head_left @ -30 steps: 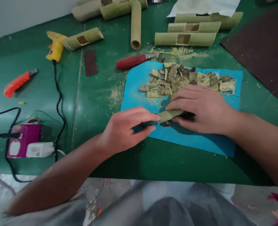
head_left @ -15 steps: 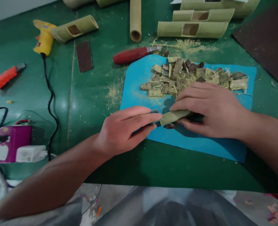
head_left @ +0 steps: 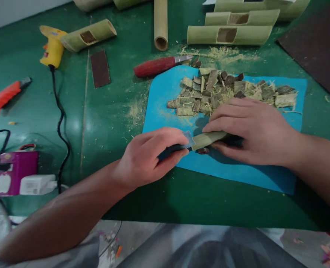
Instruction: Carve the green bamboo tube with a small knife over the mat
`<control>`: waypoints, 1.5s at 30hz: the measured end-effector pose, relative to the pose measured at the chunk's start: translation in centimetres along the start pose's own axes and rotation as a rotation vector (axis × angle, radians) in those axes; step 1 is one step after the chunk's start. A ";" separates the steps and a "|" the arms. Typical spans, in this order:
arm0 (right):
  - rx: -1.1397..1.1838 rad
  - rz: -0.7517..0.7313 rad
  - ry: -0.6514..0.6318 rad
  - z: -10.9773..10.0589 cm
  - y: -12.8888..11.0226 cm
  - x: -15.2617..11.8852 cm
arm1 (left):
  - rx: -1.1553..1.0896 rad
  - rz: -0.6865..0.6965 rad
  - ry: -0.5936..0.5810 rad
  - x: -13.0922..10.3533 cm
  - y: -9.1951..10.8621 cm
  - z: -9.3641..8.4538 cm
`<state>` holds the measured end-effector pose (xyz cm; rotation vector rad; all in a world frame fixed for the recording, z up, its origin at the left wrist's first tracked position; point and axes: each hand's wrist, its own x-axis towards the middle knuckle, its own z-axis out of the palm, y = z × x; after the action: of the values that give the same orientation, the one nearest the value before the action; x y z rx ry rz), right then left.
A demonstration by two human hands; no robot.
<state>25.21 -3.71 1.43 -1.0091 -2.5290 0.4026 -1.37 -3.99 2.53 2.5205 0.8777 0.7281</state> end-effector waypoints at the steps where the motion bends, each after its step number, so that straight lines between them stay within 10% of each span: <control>1: -0.003 0.002 0.002 0.0 0.0 0.0 | -0.008 -0.001 -0.011 0.0 0.0 0.1; 45: 0.021 -0.002 0.019 0.4 0.1 0.1 | 0.106 0.026 -0.065 0.2 -0.1 0.2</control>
<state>25.03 -3.64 1.07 -0.9977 -2.5034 0.4166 -1.12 -3.85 2.38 2.6376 0.8843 0.6194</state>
